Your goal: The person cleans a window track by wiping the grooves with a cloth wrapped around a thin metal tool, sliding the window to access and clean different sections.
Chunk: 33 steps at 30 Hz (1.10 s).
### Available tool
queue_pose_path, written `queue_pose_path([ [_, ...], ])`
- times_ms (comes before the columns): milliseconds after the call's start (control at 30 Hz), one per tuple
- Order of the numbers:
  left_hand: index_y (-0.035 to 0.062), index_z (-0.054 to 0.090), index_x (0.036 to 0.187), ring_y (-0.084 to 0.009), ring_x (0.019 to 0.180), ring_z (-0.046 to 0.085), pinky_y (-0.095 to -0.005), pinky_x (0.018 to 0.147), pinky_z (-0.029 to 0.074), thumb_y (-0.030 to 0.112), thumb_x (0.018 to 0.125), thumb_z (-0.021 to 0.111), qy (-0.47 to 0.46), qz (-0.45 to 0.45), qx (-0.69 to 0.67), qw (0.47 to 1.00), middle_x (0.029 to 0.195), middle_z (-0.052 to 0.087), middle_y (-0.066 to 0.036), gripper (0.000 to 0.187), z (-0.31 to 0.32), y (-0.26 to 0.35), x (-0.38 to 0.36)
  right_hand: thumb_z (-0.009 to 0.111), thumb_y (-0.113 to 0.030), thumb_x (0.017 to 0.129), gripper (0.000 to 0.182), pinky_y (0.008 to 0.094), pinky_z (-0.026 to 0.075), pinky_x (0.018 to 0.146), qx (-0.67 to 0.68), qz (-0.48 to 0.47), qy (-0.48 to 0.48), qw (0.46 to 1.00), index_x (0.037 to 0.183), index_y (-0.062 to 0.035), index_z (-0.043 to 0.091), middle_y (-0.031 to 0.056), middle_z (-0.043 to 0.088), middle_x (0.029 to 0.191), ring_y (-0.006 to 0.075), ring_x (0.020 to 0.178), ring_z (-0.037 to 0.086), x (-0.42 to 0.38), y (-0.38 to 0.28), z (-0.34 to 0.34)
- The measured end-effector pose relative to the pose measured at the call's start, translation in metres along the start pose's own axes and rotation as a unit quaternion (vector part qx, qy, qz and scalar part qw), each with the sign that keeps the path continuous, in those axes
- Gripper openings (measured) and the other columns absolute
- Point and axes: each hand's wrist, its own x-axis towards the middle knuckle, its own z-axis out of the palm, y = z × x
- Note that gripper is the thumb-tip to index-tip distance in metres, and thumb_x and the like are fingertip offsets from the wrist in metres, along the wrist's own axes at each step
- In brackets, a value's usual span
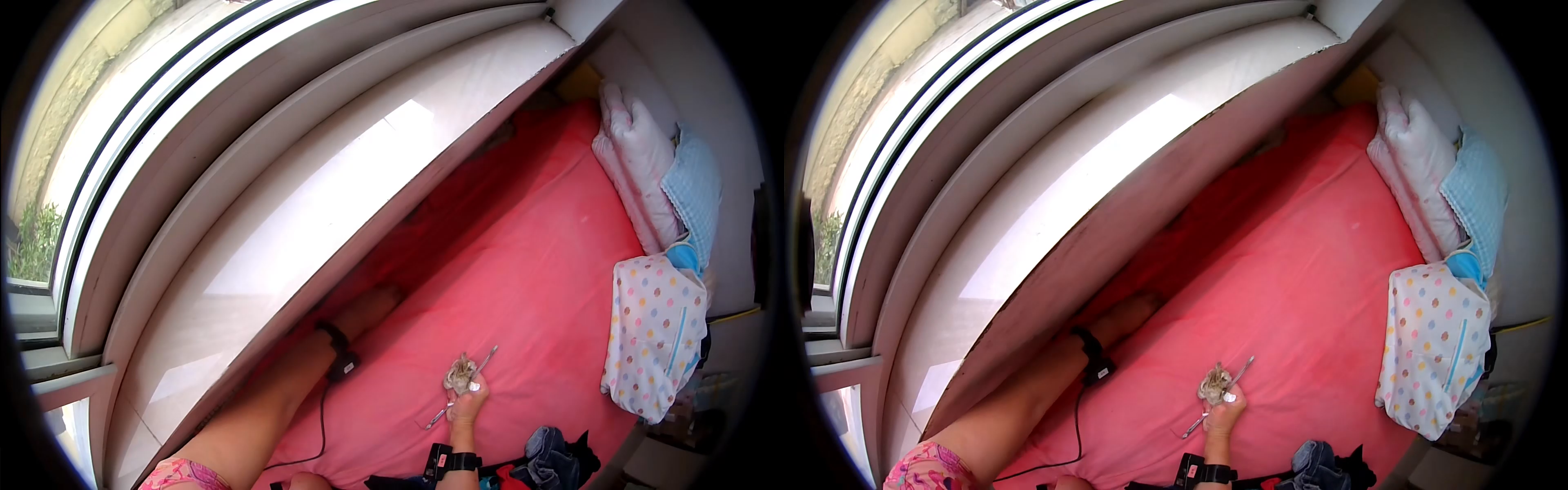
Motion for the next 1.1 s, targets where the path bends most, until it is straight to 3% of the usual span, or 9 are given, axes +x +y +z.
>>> queue_pose_path([
  [100,0.0027,0.059,0.103,-0.0347,0.099,0.057,-0.0398,0.087,0.044,0.021,0.091,0.037,0.009,0.008,-0.037,0.999,0.107,0.058,-0.020,0.031,0.000,-0.005,-0.004,0.048,0.007,0.077,0.024,0.0213,0.042,0.045,0.028,-0.010,0.057,0.998,0.098,0.0067,0.059,0.0086,0.061,0.080,0.0126,0.059,0.055,0.001,0.005,0.006],
  [167,0.0002,0.059,0.095,-0.0336,0.089,0.056,-0.0378,0.081,0.044,0.017,0.089,0.043,0.079,0.090,0.006,0.993,0.095,0.058,-0.021,0.023,-0.003,-0.008,-0.012,0.047,0.007,0.077,0.025,0.0202,0.040,0.043,0.016,-0.010,0.052,0.998,0.098,0.0063,0.059,0.0082,0.061,0.079,0.0118,0.057,0.054,0.001,0.003,0.005],
  [300,-0.0010,0.058,0.087,-0.0328,0.081,0.055,-0.0390,0.074,0.044,0.013,0.086,0.049,0.164,0.054,0.029,0.985,0.086,0.056,-0.021,0.017,-0.031,0.020,-0.077,0.047,0.007,0.076,0.027,0.0184,0.034,0.039,0.007,-0.021,0.032,0.999,0.100,0.0056,0.059,0.0075,0.061,0.078,0.0102,0.053,0.052,0.002,0.003,0.005],
  [367,-0.0006,0.059,0.082,-0.0323,0.079,0.055,-0.0393,0.070,0.044,0.013,0.084,0.054,0.160,-0.070,0.010,0.985,0.084,0.057,-0.019,0.014,-0.042,0.032,-0.123,0.049,0.007,0.075,0.027,0.0185,0.033,0.039,0.014,-0.014,0.024,1.000,0.100,0.0053,0.059,0.0072,0.060,0.078,0.0102,0.053,0.052,0.002,-0.001,0.006],
  [500,0.0014,0.060,0.080,-0.0300,0.079,0.056,-0.0380,0.070,0.045,0.012,0.082,0.057,0.200,-0.003,0.038,0.979,0.085,0.060,-0.014,0.011,-0.059,0.063,-0.224,0.052,0.006,0.075,0.027,0.0191,0.030,0.038,0.001,-0.010,0.001,1.000,0.102,0.0035,0.060,0.0058,0.060,0.078,0.0103,0.052,0.051,0.006,0.002,0.000],
  [800,0.0064,0.058,0.089,-0.0285,0.079,0.056,-0.0356,0.067,0.049,0.012,0.085,0.056,0.100,0.019,0.057,0.993,0.088,0.055,-0.010,0.007,-0.067,0.081,-0.441,0.055,0.003,0.079,0.021,0.0231,0.045,0.053,0.015,0.006,0.030,0.999,0.100,0.0012,0.059,0.0037,0.059,0.080,0.0118,0.063,0.054,0.017,0.004,-0.001],
  [900,0.0070,0.058,0.090,-0.0277,0.079,0.057,-0.0349,0.066,0.049,0.012,0.084,0.057,0.152,0.019,0.046,0.987,0.088,0.055,-0.009,0.008,-0.082,0.110,-0.502,0.058,0.002,0.079,0.019,0.0237,0.046,0.054,-0.042,0.015,-0.056,0.997,0.098,0.0012,0.060,0.0038,0.060,0.082,0.0127,0.063,0.055,-0.036,-0.010,0.031],
  [1033,0.0074,0.060,0.089,-0.0258,0.081,0.059,-0.0334,0.068,0.050,0.007,0.080,0.063,0.277,0.045,0.035,0.959,0.087,0.057,-0.009,0.009,-0.099,0.131,-0.580,0.064,-0.002,0.078,0.023,0.0202,0.047,0.057,-0.054,0.009,-0.302,0.952,0.101,0.0009,0.061,0.0030,0.062,0.081,0.0110,0.071,0.059,-0.190,-0.009,0.134],
  [1100,0.0060,0.061,0.087,-0.0257,0.079,0.059,-0.0318,0.068,0.049,0.006,0.078,0.064,0.349,0.071,0.024,0.934,0.084,0.058,-0.009,0.009,-0.110,0.149,-0.613,0.066,0.000,0.075,0.022,0.0183,0.040,0.043,-0.112,0.071,-0.336,0.932,0.097,-0.0039,0.064,-0.0015,0.061,0.072,0.0062,0.053,0.054,-0.280,-0.023,0.188],
])
